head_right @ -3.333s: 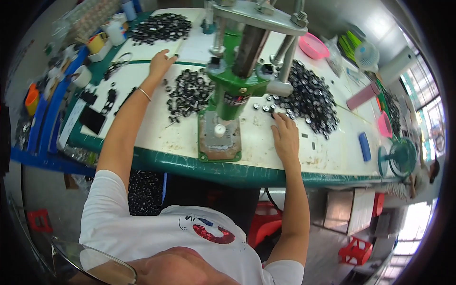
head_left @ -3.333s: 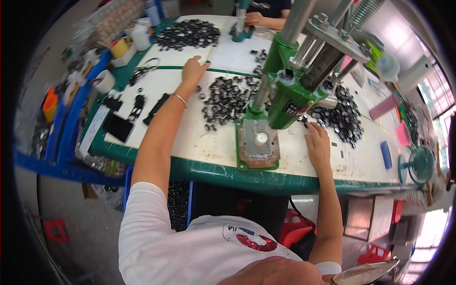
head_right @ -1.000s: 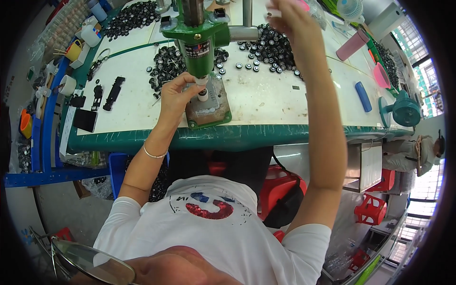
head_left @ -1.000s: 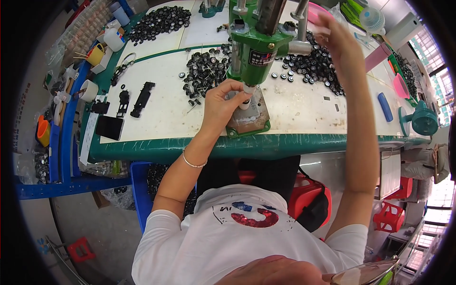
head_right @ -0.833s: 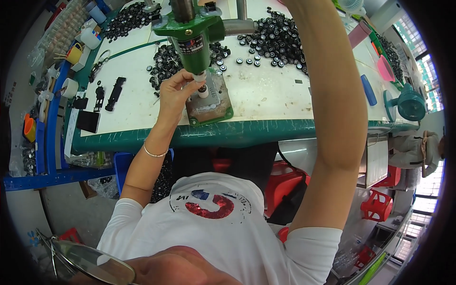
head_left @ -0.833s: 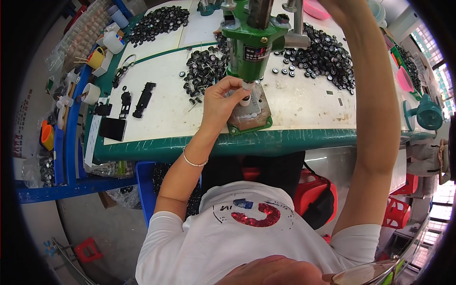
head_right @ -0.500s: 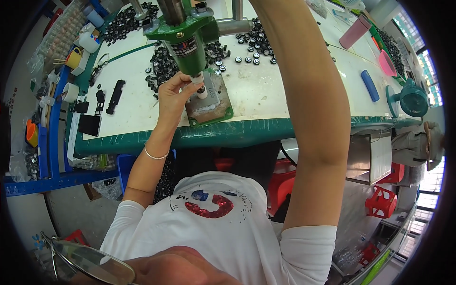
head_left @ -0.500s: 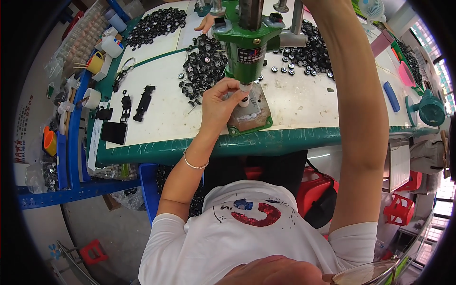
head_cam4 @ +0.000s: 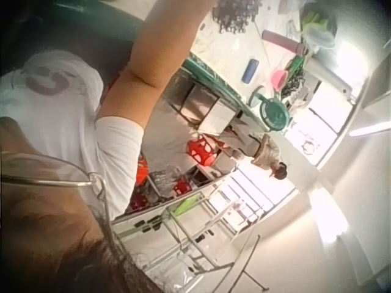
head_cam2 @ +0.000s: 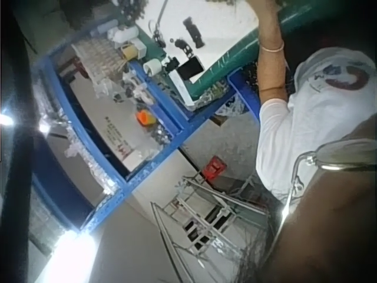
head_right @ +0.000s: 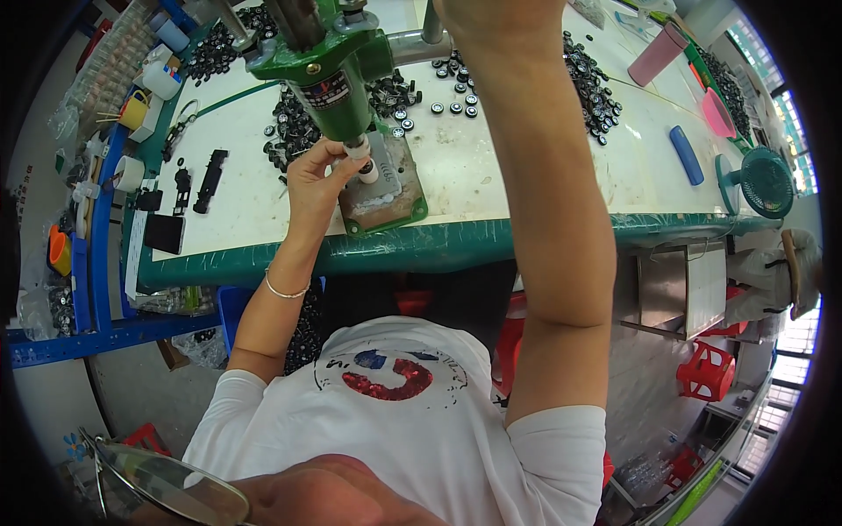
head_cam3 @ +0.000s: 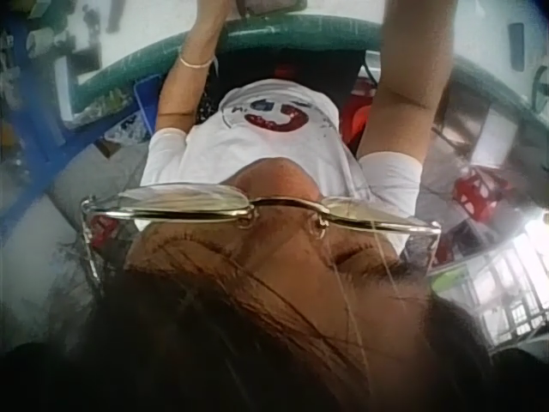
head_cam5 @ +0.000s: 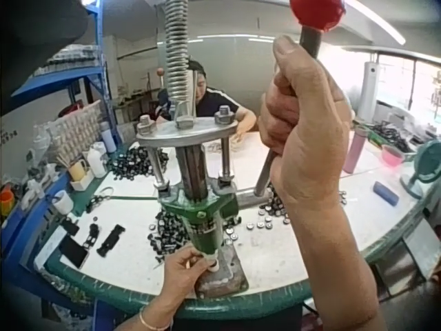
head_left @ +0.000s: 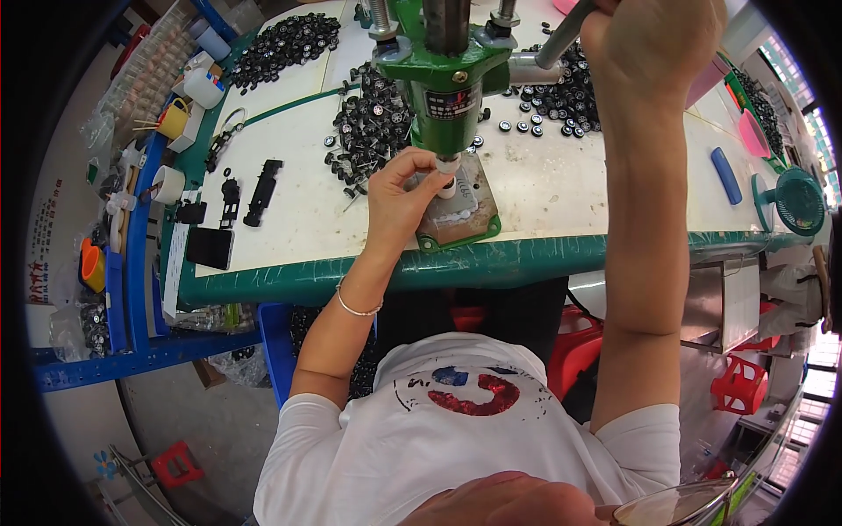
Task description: The person assembles small circular rubber and plastic components using a green manual press.
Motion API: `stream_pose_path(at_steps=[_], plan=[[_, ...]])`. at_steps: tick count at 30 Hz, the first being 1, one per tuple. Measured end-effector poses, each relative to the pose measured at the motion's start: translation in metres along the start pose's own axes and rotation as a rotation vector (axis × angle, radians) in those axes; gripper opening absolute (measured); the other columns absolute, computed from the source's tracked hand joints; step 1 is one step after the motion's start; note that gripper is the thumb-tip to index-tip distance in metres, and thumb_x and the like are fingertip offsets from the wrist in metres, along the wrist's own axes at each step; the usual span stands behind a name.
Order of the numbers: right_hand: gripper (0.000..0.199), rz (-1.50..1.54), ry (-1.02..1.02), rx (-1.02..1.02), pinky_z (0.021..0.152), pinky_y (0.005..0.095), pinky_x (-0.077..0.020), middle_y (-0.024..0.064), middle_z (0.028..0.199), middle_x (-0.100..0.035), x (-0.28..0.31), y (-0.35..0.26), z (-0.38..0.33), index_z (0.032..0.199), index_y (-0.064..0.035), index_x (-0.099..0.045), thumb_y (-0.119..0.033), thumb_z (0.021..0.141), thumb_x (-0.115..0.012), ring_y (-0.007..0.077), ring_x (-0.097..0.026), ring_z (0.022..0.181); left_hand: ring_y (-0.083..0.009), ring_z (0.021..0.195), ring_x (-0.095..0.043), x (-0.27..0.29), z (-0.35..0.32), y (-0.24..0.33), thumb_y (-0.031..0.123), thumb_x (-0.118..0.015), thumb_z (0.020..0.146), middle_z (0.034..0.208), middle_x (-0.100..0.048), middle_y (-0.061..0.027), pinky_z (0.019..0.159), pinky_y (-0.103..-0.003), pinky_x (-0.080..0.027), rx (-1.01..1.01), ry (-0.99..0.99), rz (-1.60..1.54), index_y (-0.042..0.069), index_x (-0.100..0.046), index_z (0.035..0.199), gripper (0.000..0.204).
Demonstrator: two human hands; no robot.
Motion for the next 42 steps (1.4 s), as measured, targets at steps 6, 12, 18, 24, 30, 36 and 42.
stream_pose_path(at_steps=[6, 12, 18, 24, 30, 36, 42], plan=[[0.032, 1.457, -0.103, 0.382, 0.034, 0.0214, -0.017, -0.004, 0.053, -0.028, -0.014, 0.023, -0.006, 0.066, -0.0116, -0.036, -0.022, 0.093, -0.049, 0.0042, -0.019, 0.039, -0.0072, 0.075, -0.057, 0.001, -0.005, -0.01, 0.001, -0.07, 0.078, 0.084, -0.062, -0.0008, 0.07, -0.02, -0.044, -0.034, 0.044, 0.066, 0.001, -0.068, 0.087, 0.009], [0.021, 1.053, -0.124, 0.365, 0.035, 0.0204, -0.0182, -0.0045, 0.052, -0.032, 0.002, 0.028, -0.013, 0.075, -0.0088, -0.045, -0.018, 0.092, -0.054, 0.0032, -0.022, 0.039, -0.0059, 0.081, -0.057, 0.0, -0.009, -0.013, 0.003, -0.07, 0.08, 0.088, -0.061, 0.0014, 0.072, -0.021, -0.046, 0.081, 0.037, -0.079, 0.002, -0.065, 0.099, 0.02], [0.021, 0.518, -0.013, -0.346, 0.037, 0.019, -0.0208, -0.0071, 0.056, -0.036, -0.006, 0.018, 0.014, 0.076, -0.011, -0.049, -0.022, 0.092, -0.058, 0.0012, -0.028, 0.042, -0.0069, 0.084, -0.057, 0.007, -0.007, -0.006, 0.003, -0.07, 0.08, 0.09, -0.06, 0.0017, 0.075, -0.021, -0.045, 0.006, 0.013, 0.096, 0.002, -0.062, 0.108, 0.028], [0.024, 0.415, -0.159, -0.985, 0.036, 0.0196, -0.0251, -0.0082, 0.057, -0.036, -0.002, 0.065, 0.04, 0.082, -0.0087, -0.054, -0.03, 0.093, -0.057, 0.0036, -0.029, 0.041, -0.0124, 0.082, -0.058, 0.027, -0.005, -0.006, 0.0, -0.059, 0.082, 0.083, -0.056, -0.0023, 0.078, -0.024, -0.044, 0.148, 0.195, -0.455, 0.001, -0.056, 0.104, 0.022], [0.028, 0.02, -0.052, -0.645, 0.076, 0.0282, -0.0445, 0.0058, 0.092, -0.061, 0.068, 0.096, -0.017, 0.099, -0.0012, -0.063, -0.026, 0.092, -0.054, 0.011, -0.056, 0.085, -0.0077, 0.062, -0.049, 0.1, -0.03, -0.016, -0.001, -0.058, 0.078, 0.079, -0.057, -0.0043, 0.059, -0.02, -0.04, 0.211, 0.281, -0.304, 0.002, -0.057, 0.086, 0.009], [0.023, -0.789, -0.364, -0.722, 0.063, 0.0269, -0.0467, 0.0053, 0.086, -0.068, 0.163, 0.141, -0.167, 0.103, -0.0024, -0.065, -0.017, 0.085, -0.066, 0.0105, -0.059, 0.071, -0.0111, 0.062, -0.052, 0.111, -0.047, -0.01, 0.007, -0.07, 0.076, 0.077, -0.059, -0.0022, 0.06, -0.024, -0.044, 0.141, 0.329, 0.556, 0.001, -0.068, 0.09, 0.016], [0.016, -1.032, -0.445, -0.421, 0.072, 0.0332, -0.048, 0.0115, 0.091, -0.057, 0.151, 0.143, -0.206, 0.093, -0.0019, -0.063, -0.008, 0.079, -0.066, 0.0246, -0.059, 0.079, -0.0248, 0.065, -0.06, 0.102, -0.037, -0.029, 0.011, -0.07, 0.075, 0.078, -0.06, -0.0115, 0.063, -0.034, -0.049, 0.02, 0.237, 0.876, 0.001, -0.067, 0.079, 0.011]])
Point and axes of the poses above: each hand's wrist, its own z-axis towards the middle knuckle, its own x-axis out of the back of the hand, y = z × x, the point moved 1 cm from there along z, towards the middle knuckle
